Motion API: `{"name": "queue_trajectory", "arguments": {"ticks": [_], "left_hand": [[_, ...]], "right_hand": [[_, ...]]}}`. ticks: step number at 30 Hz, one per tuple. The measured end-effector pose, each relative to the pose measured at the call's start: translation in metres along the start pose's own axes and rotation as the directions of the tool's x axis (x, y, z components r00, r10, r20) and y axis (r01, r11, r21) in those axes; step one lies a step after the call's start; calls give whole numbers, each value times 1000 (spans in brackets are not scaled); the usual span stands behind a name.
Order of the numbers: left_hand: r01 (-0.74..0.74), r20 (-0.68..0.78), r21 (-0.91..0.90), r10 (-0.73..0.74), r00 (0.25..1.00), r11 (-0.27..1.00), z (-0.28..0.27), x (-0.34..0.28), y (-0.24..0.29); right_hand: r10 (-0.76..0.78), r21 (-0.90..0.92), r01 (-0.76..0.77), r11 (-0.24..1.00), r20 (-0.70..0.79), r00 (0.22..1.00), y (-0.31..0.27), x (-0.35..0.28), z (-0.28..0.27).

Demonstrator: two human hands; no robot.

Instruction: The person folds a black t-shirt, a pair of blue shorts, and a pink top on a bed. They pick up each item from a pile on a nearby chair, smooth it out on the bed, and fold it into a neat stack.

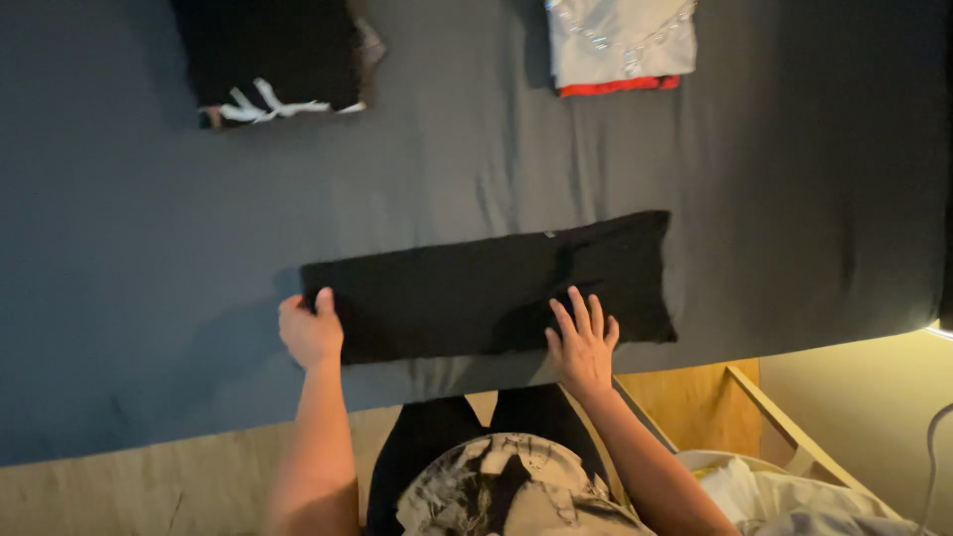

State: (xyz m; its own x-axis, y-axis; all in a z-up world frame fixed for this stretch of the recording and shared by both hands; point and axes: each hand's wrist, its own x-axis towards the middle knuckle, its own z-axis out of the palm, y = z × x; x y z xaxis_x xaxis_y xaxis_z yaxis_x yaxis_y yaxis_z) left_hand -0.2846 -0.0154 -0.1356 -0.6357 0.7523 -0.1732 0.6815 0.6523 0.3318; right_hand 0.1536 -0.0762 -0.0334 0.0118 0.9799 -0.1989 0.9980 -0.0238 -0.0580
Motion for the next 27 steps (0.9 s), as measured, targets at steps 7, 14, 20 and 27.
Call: {"name": "queue_trajectory", "arguments": {"ticks": [7, 14, 20, 27], "left_hand": [[-28, 271, 164, -18, 962, 986, -23, 30, -5], [126, 564, -26, -90, 821, 992, -35, 46, 2], [206, 555, -21, -160, 816, 978, -34, 68, 16], [183, 573, -2, -149, 806, 983, -22, 81, 24]], "right_hand": [[-148, -32, 153, 988, 128, 981, -91, 22, 0], [-76, -89, 121, 989, 396, 915, -137, 32, -1], [-82, -73, 125, 989, 422, 903, -151, 44, -12], [-62, -48, 93, 995, 442, 895, -164, 71, -33]]}}
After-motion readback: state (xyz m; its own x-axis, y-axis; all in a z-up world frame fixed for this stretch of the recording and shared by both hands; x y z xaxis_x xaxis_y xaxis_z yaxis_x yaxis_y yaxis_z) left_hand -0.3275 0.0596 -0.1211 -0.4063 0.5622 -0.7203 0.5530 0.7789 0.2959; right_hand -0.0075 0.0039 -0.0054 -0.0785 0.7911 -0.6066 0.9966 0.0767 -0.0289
